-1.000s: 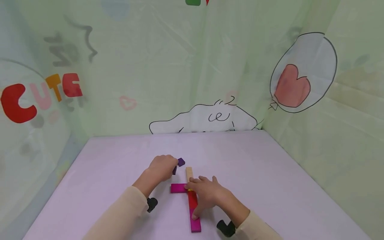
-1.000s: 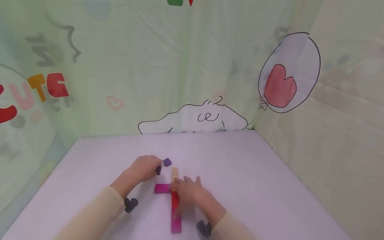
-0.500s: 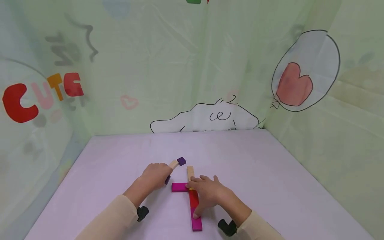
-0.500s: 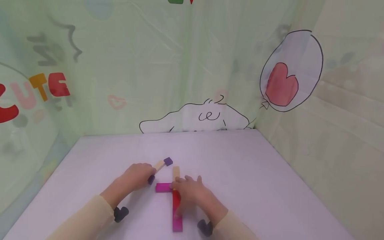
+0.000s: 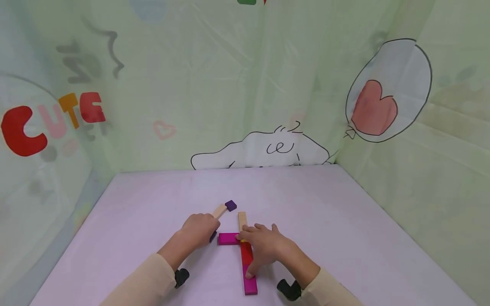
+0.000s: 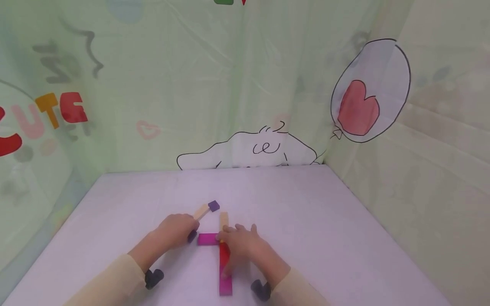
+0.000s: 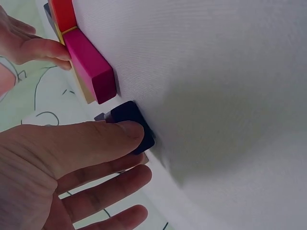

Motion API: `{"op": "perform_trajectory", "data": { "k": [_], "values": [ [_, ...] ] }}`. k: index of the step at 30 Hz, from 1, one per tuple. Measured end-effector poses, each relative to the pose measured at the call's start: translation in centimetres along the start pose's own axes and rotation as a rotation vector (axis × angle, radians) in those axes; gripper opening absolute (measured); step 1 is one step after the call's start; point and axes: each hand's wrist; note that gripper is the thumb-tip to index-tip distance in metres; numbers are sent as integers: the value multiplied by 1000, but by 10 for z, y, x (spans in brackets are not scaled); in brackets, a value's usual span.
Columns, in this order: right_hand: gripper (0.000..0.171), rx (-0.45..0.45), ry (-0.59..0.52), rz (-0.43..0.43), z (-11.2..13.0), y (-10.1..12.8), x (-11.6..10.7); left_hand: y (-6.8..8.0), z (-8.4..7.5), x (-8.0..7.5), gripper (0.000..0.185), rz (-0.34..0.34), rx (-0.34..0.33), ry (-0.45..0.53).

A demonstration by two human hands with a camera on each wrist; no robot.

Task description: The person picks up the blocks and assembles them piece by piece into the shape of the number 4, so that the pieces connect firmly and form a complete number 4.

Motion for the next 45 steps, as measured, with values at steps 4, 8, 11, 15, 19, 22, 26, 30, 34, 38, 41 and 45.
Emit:
{"op": "perform_trajectory", "data": {
  "k": [4,8,11,15,19,22,26,30,34,38,41,45],
  "values": [
    [89,0,-2,0,0,0,1,1,-1,2,7,7,-3,3],
    [89,0,-4,-1,0,0,1,1,-1,4,8,10,-7,16],
    [89,-1,-5,-2,0,0,1,0,0,4,7,2,-7,24],
    [90,0,-3,-2,0,-1,0,-1,-1,3,7,-1,2,26],
    [90,3,-6,-1,0,-1,1,0,-3,2,7,4,5,21],
    [90,4,-12,4,0,-1,1,0,-4,1,8,6,6,16],
    [90,0,-20,9,-2,-1,1,-1,-5,1,8,14,5,27],
    [90,-1,-16,5,-2,0,0,-3,-5,2,7,28,-3,47],
    [90,-3,-17,0,-1,0,-1,-4,-5,4,6,30,-3,50],
    [89,-8,-20,-1,-1,1,-1,-5,-5,5,5,37,-2,56],
    [89,-8,-23,-1,-2,0,-1,-5,-5,4,6,40,0,67],
    [89,-5,-25,0,-2,0,-1,-5,-5,3,7,31,8,77]
  ]
}}
Point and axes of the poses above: each hand's wrist, its own y-axis away from the middle knuckle, its own x-axis out of the palm, z = x × y, and after that the axes turned 5 degrees about -z, right-handed
